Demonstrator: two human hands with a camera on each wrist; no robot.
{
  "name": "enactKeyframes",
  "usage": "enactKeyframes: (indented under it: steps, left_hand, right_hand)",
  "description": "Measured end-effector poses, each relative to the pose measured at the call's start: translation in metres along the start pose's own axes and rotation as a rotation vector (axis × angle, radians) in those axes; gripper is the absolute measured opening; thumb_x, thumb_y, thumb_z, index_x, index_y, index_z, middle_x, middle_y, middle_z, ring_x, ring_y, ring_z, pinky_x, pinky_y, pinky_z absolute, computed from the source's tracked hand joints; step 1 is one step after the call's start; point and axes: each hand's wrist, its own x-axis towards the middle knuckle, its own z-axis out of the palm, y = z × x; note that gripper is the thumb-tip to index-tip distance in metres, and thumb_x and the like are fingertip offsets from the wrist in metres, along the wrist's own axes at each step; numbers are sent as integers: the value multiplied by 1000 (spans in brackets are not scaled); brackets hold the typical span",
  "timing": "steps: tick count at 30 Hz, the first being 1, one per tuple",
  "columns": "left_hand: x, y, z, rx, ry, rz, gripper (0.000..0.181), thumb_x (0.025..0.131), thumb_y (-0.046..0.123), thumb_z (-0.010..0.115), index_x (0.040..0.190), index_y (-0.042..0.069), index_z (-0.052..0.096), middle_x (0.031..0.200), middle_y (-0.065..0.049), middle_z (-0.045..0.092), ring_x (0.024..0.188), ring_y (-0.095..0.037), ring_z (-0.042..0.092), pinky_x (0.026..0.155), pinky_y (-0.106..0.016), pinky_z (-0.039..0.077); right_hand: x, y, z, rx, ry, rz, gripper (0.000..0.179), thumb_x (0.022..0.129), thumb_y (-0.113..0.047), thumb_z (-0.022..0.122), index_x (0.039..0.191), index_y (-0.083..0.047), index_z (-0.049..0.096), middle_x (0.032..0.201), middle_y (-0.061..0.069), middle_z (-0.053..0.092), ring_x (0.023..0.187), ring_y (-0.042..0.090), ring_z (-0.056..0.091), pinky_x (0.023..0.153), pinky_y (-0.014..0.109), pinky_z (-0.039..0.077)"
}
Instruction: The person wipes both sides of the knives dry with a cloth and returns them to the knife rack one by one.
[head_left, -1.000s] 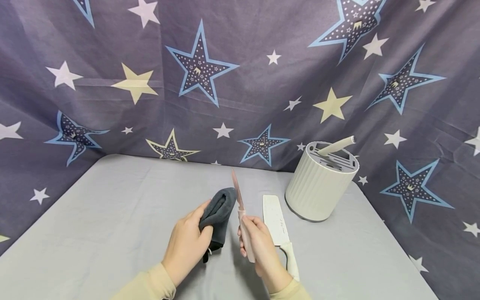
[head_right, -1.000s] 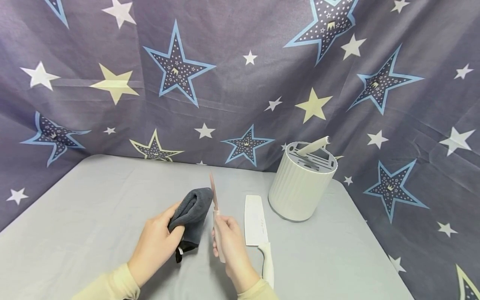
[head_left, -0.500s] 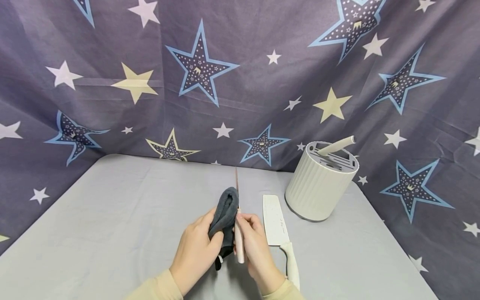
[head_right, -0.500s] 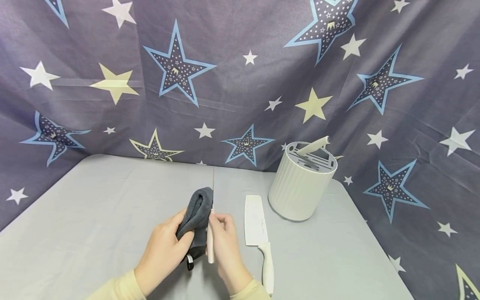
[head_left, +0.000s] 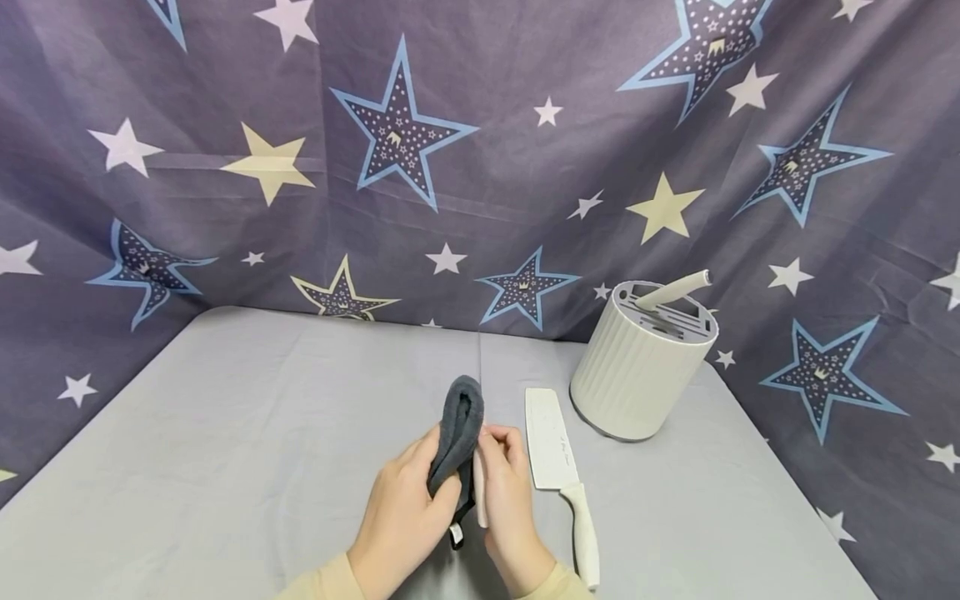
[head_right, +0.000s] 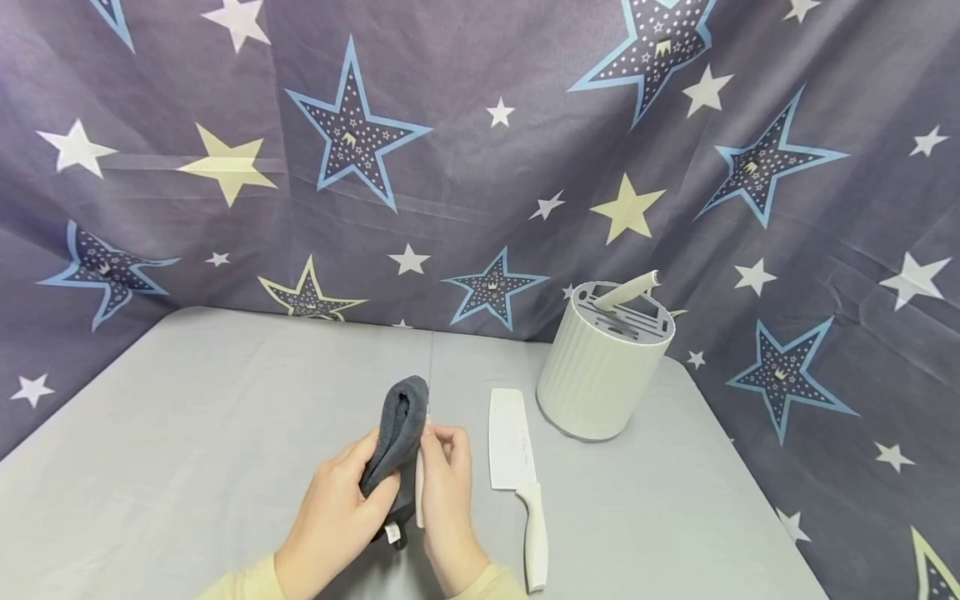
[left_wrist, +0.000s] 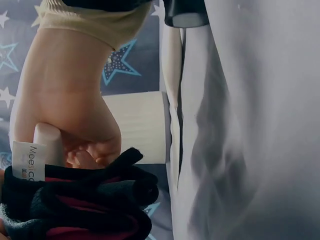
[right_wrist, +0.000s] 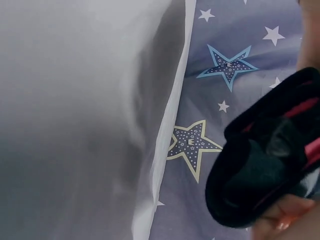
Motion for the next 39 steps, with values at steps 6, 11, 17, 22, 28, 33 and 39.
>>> enactKeyframes:
  steps: [6,11,17,22,28,33,39]
  left_hand:
    - [-1,3,0,-25,-17,-19,57,76,-2,66,132,3,61,118,-13,71,101,-26,71,78,-38,59]
    - [-2,5,-2,-31,-43,-37,56,75,-1,65,131,5,63,117,-10,72,100,-24,71,79,-35,58]
    - [-4,6,-5,-63,-103,-42,53,76,-1,64,129,8,66,117,-6,72,99,-20,71,78,-30,58]
    - [-6,7,-6,-95,-136,-22,55,75,-1,64,129,13,67,119,0,71,104,-18,71,83,-32,58]
    - [-10,8,-8,-107,-137,75,54,73,-1,66,125,11,69,119,0,72,105,-17,70,85,-33,59]
    - [-14,5,-9,-111,-148,204,52,70,-2,67,122,8,70,118,-3,72,102,-17,71,82,-31,59]
    - [-16,2,-7,-104,-137,270,49,71,-1,73,120,4,71,115,-5,73,99,-18,72,80,-30,60]
  right_hand:
    - [2,-3,2,58,53,-49,24,97,-23,58,107,-2,60,99,2,63,95,13,58,87,26,47]
    - [8,-4,1,96,68,-82,22,97,-20,57,106,-1,61,97,1,63,96,14,58,87,25,48]
    - [17,-3,-1,159,76,-74,22,98,-21,55,108,-2,60,109,5,62,101,15,60,87,25,50]
    - [22,-5,-2,196,105,-75,22,97,-19,56,110,-1,60,112,6,61,96,13,59,80,22,51]
    - [27,-10,-5,249,116,-97,15,97,-20,58,101,-5,60,94,0,59,80,8,58,69,19,51]
    - [28,-17,-6,296,139,-122,8,97,-15,57,94,-9,61,90,-4,57,81,6,55,72,18,48]
    - [30,-19,-7,268,154,-110,9,97,-17,59,96,-9,64,100,-3,60,100,9,57,89,22,46]
